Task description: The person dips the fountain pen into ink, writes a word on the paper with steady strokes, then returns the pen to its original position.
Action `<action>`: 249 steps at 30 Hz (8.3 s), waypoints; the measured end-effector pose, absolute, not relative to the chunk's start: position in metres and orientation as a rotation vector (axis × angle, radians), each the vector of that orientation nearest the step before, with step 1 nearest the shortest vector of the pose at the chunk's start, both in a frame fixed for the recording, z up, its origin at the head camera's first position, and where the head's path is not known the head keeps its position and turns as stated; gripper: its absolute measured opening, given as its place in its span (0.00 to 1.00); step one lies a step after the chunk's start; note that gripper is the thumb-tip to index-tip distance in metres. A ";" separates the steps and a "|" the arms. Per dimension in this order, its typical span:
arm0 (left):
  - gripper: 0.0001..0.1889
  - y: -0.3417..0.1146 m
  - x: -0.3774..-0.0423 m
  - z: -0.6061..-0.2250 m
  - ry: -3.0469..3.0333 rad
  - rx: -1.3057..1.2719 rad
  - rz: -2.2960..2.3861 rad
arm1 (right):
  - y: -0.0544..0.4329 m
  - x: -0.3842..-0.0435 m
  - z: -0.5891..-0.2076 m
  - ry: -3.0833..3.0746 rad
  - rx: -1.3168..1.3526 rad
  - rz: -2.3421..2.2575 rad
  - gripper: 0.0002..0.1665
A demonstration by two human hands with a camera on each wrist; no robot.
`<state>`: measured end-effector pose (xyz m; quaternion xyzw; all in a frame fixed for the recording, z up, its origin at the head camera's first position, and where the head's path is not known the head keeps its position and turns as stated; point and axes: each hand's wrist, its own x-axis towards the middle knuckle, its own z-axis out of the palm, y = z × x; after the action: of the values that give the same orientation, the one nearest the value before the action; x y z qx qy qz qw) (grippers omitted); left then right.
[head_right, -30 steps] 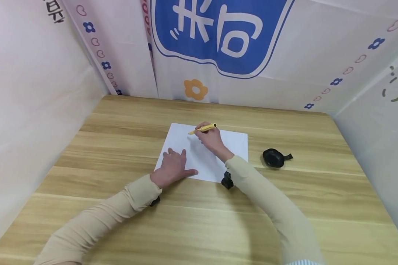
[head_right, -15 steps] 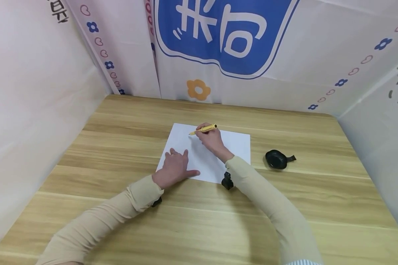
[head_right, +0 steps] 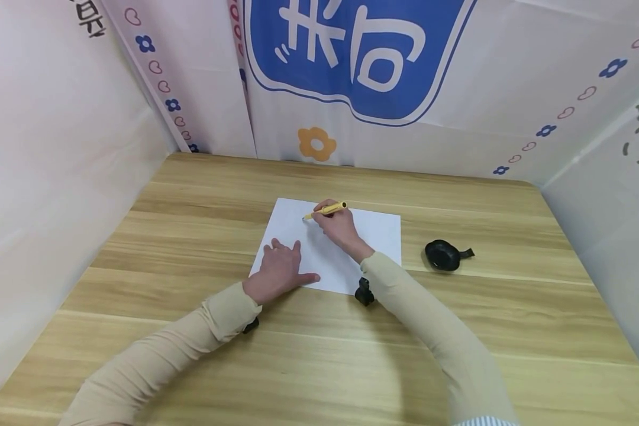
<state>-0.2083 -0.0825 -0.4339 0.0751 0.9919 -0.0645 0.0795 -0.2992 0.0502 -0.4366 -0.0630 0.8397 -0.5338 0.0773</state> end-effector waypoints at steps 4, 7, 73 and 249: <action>0.49 -0.082 -0.208 -0.434 2.962 0.234 -0.211 | 0.051 -0.299 -0.438 2.522 -0.189 -1.593 0.12; 0.49 -0.082 -0.208 -0.434 2.964 0.234 -0.218 | 0.051 -0.299 -0.438 2.522 -0.177 -1.591 0.13; 0.50 -0.081 -0.209 -0.437 2.956 0.222 -0.241 | 0.065 -0.303 -0.431 2.364 -0.119 -1.621 0.15; 0.50 -0.082 -0.211 -0.433 2.920 0.221 -0.180 | 0.109 -0.277 -0.431 2.449 -0.072 -1.618 0.14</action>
<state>-0.2109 -0.0820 -0.4334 0.0748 0.9899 -0.0609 0.1036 -0.2770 0.1094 -0.4306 -0.0243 0.8297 -0.5482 0.1027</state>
